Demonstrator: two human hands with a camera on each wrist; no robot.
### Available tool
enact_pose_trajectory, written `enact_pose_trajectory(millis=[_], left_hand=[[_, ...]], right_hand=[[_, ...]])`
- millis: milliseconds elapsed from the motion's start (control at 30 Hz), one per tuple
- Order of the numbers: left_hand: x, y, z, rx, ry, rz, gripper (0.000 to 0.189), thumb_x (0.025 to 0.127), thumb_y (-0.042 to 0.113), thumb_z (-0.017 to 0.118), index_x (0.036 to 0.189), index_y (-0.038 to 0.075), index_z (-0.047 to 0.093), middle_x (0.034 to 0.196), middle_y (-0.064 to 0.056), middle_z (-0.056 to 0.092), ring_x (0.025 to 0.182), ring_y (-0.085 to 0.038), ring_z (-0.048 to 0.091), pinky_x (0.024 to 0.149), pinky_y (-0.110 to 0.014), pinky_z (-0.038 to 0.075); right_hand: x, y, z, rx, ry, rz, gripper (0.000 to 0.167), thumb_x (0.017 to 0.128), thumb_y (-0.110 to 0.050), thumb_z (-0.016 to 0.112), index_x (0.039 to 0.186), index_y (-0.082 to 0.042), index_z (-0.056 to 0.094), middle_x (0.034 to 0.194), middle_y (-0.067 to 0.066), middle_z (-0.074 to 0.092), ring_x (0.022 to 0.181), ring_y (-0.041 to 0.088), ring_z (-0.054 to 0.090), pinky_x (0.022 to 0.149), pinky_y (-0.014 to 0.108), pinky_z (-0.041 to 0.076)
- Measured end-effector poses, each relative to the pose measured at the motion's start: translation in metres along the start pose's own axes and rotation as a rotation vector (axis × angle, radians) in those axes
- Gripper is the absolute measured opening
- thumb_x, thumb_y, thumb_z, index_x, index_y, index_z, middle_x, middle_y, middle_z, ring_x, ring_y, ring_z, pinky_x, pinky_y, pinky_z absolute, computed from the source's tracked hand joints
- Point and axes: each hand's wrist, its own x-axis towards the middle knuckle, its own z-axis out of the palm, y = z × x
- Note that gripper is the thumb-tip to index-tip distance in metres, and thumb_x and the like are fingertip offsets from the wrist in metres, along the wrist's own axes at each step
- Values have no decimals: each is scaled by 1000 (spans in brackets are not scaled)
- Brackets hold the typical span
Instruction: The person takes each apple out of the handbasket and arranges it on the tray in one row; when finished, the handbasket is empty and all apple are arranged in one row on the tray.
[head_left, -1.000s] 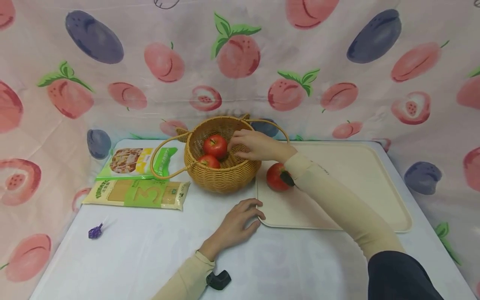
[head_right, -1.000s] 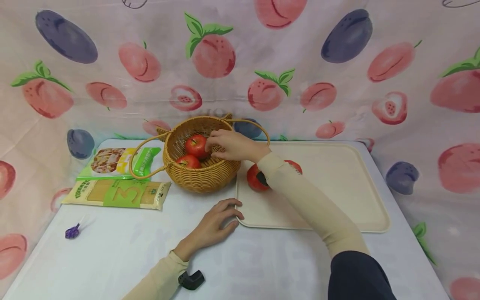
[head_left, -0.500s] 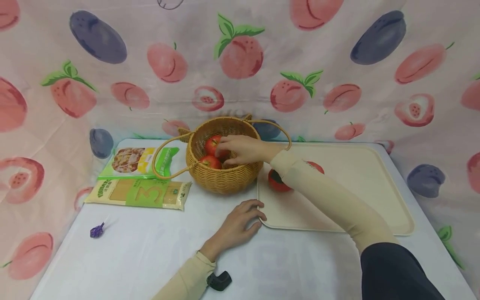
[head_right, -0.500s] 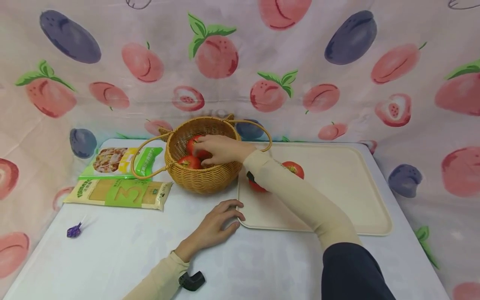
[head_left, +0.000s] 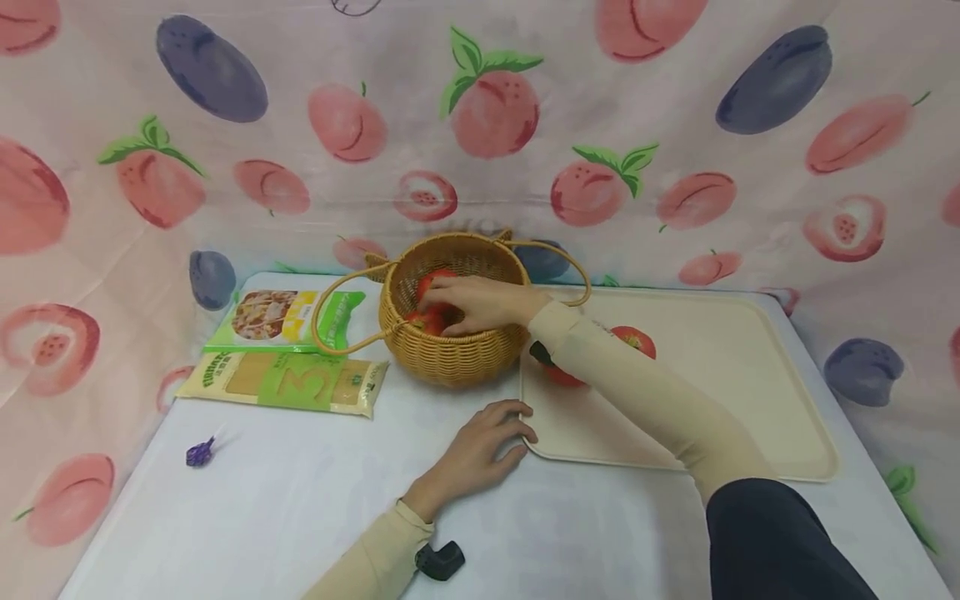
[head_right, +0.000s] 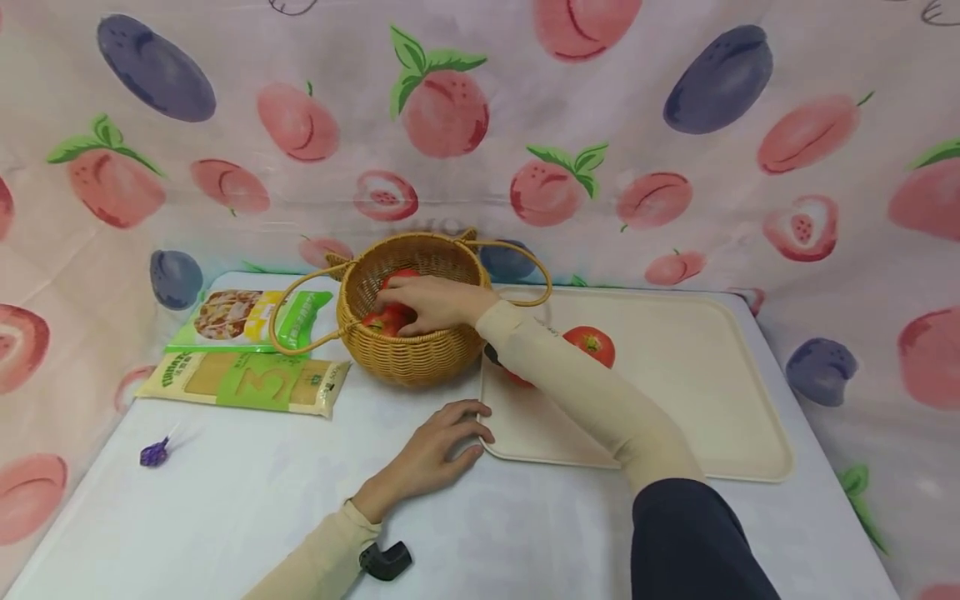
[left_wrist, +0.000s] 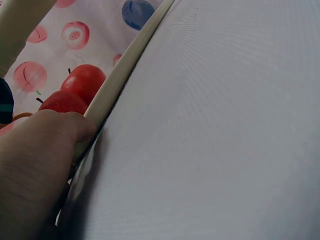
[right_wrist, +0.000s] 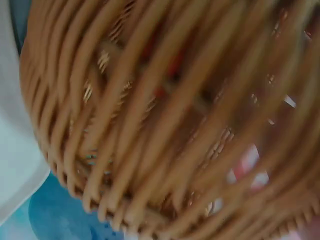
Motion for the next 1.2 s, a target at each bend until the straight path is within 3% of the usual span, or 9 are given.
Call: enact_pose_trajectory(millis=[200,400,567,700,833,933,1067,1133,1200], left_hand=[[2,2,0,-4,16,20,14,91,21,59,103,28,64,131,4,51,128,-14,44,103,-36,41],[2,2,-1,2,23,27,14,91,20,59,103,27,64,131,2,52,128,-15,44,103,-38,41],[3,2,0,6,19,5,14,91,22,59,102,28,64,131,3,51,128,-14,43,104,-37,40],[2,3,1,-7,5,-6,13,91,22,59,102,28,64,132,4,51,129,-13,43,104,-37,40],[3,4,-1,-7,5,1,13,91,21,59,102,27,64,131,4,51,129,-14,43,104,-38,41],[4,5,-2,-9,10,5,13,91,21,60,102,27,64,131,3,51,129,-14,44,103,-38,41],[3,4,-2,-13,13,7,14,91,20,60,102,26,64,131,3,51,129,-15,44,104,-39,40],[3,4,-1,-9,11,7,14,91,20,59,103,27,64,132,3,51,128,-15,44,104,-39,40],[2,4,0,-2,5,1,14,91,22,59,103,28,64,132,4,51,129,-14,43,104,-38,40]], right_hand=[[11,2,8,-28,-71,18,55,89,-33,64,139,-25,42,141,0,39,126,18,46,104,38,41],[19,-2,10,-56,-151,19,55,93,-25,59,143,-24,37,144,5,35,122,20,50,98,35,47],[19,-3,9,-38,-188,28,60,93,-13,57,146,-21,32,151,5,32,134,19,39,106,35,40],[18,-2,10,-47,-222,30,61,94,-12,54,148,-23,28,146,7,32,110,18,54,95,31,46],[18,-3,10,-54,-255,77,60,97,-18,51,150,-27,25,154,13,20,87,17,58,86,30,48],[17,-4,8,-39,-276,109,60,98,-18,49,150,-27,22,157,14,12,103,21,59,94,33,46],[18,-6,8,-23,-301,125,62,98,-16,47,152,-25,17,158,13,14,138,25,36,112,38,32],[18,-6,8,-17,-311,135,63,98,-16,47,152,-25,15,158,13,15,143,25,27,116,39,27],[19,-6,9,-10,-314,144,63,98,-19,47,152,-27,14,157,13,17,142,25,29,115,40,28]])
